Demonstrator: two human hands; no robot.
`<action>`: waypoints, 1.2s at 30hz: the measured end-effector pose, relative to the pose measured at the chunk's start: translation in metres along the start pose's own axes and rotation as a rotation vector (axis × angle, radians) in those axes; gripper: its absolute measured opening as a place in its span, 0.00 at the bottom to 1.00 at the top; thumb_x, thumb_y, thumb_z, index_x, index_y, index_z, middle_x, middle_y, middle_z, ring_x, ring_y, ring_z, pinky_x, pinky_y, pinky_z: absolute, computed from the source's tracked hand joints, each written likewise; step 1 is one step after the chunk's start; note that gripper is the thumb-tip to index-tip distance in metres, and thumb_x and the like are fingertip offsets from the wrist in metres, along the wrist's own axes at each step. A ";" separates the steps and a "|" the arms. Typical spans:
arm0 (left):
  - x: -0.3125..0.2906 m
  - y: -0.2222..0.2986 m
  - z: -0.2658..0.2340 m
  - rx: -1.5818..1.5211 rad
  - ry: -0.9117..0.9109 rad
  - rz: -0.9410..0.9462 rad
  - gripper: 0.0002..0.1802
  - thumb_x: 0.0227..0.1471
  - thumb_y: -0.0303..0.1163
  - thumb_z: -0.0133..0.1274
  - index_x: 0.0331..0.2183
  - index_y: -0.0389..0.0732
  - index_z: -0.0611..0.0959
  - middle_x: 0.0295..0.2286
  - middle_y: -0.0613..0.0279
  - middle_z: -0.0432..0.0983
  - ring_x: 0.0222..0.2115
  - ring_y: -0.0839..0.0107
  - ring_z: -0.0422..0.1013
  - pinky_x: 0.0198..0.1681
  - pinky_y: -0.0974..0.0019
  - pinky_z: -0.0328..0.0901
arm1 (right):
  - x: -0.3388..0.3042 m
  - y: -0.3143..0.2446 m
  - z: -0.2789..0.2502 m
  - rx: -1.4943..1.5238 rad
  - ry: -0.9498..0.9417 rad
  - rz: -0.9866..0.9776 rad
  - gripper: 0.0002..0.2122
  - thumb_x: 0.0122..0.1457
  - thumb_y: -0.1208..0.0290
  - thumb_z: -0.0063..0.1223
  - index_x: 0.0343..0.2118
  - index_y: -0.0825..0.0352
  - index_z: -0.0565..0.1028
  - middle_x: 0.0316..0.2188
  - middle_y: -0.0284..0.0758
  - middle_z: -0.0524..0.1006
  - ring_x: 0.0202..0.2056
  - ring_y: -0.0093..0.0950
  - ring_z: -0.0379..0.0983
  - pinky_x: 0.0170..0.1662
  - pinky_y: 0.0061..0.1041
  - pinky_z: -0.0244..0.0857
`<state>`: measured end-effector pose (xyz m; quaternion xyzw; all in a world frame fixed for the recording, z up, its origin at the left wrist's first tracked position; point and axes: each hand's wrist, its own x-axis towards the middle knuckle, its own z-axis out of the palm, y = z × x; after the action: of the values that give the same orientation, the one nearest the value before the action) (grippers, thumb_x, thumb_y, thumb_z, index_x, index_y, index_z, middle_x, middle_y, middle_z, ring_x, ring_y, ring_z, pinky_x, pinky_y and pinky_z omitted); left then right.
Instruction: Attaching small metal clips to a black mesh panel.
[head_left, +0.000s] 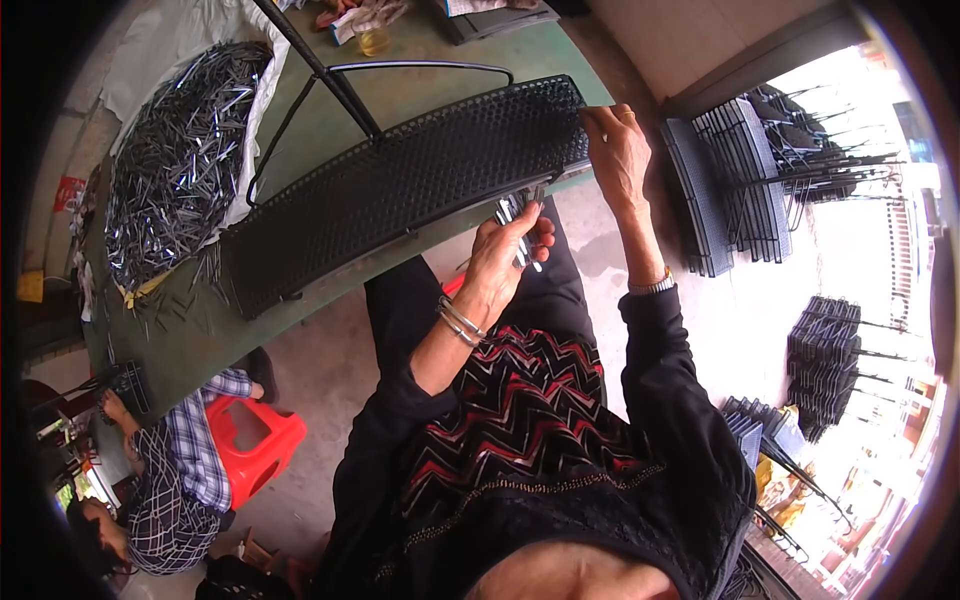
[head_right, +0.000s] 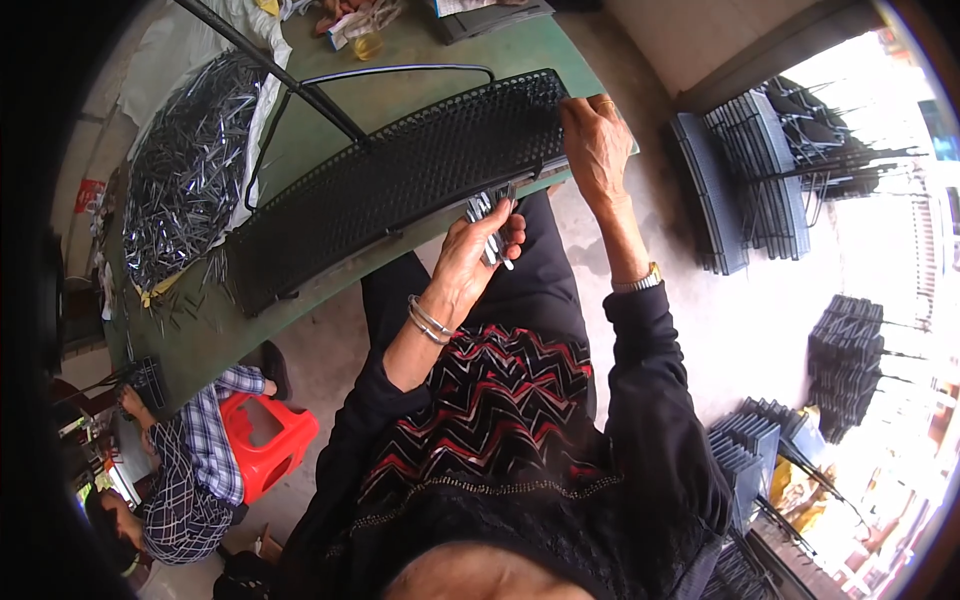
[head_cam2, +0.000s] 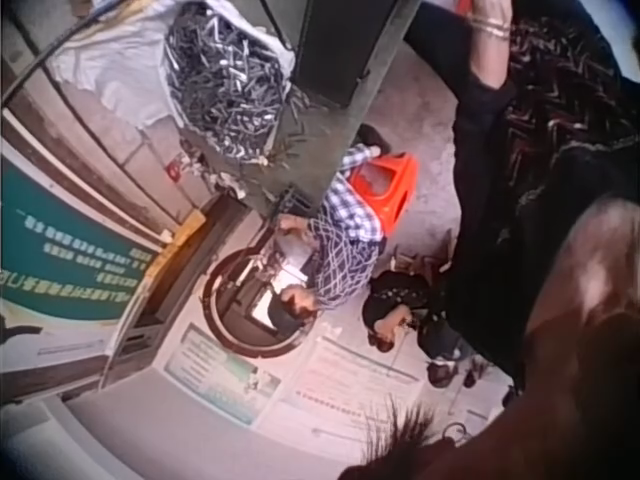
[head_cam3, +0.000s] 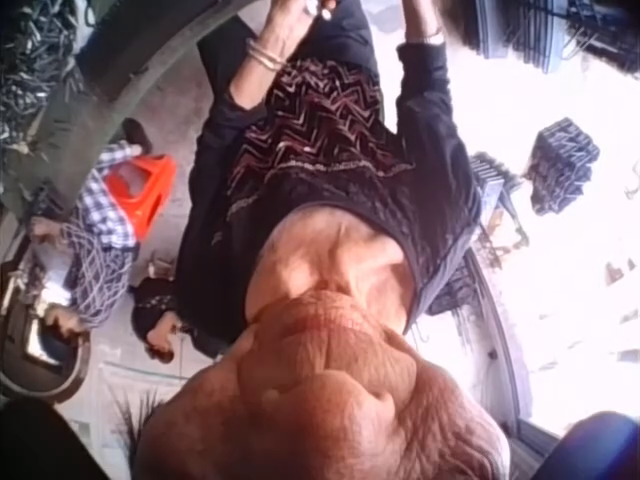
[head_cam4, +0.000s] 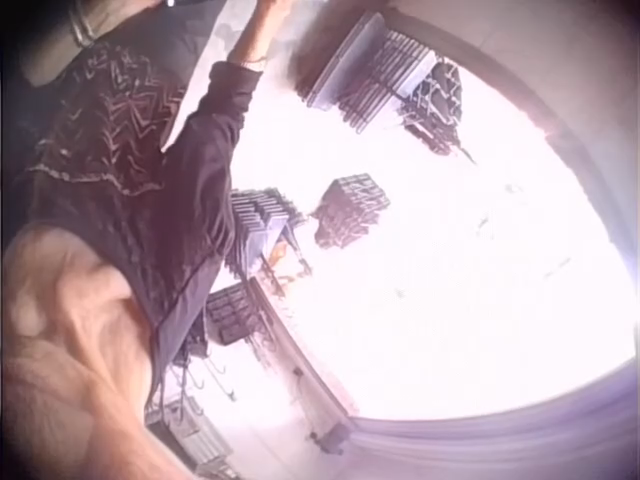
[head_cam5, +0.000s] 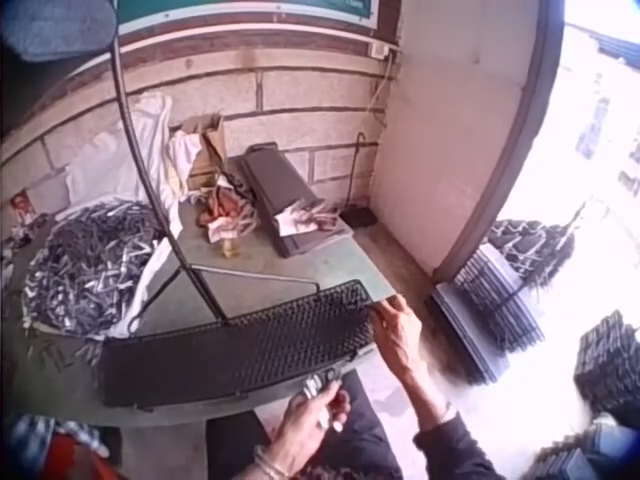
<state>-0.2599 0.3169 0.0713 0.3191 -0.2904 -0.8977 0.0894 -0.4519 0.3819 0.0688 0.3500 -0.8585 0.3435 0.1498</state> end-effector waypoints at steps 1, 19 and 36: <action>0.000 0.000 0.001 0.006 -0.003 -0.004 0.09 0.55 0.34 0.54 0.31 0.37 0.78 0.23 0.60 0.75 0.22 0.73 0.72 0.21 0.73 0.64 | 0.001 0.000 -0.001 0.000 -0.001 0.001 0.06 0.55 0.69 0.54 0.34 0.59 0.79 0.31 0.34 0.74 0.33 0.34 0.73 0.37 0.30 0.66; -0.006 0.001 -0.001 0.010 -0.025 0.020 0.10 0.55 0.34 0.54 0.31 0.36 0.78 0.24 0.58 0.76 0.23 0.72 0.72 0.21 0.71 0.65 | -0.005 0.006 0.009 -0.060 0.093 -0.032 0.07 0.56 0.66 0.54 0.36 0.59 0.80 0.30 0.34 0.73 0.33 0.33 0.73 0.36 0.30 0.66; -0.005 0.003 0.004 0.034 -0.010 0.068 0.07 0.54 0.32 0.55 0.33 0.39 0.80 0.25 0.60 0.77 0.23 0.73 0.73 0.19 0.72 0.64 | -0.050 -0.044 -0.045 0.680 -0.695 0.297 0.12 0.58 0.67 0.53 0.36 0.73 0.77 0.27 0.34 0.76 0.33 0.23 0.72 0.37 0.23 0.65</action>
<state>-0.2583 0.3183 0.0779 0.3060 -0.3170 -0.8906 0.1131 -0.3850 0.4148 0.0978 0.3467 -0.7377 0.4845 -0.3176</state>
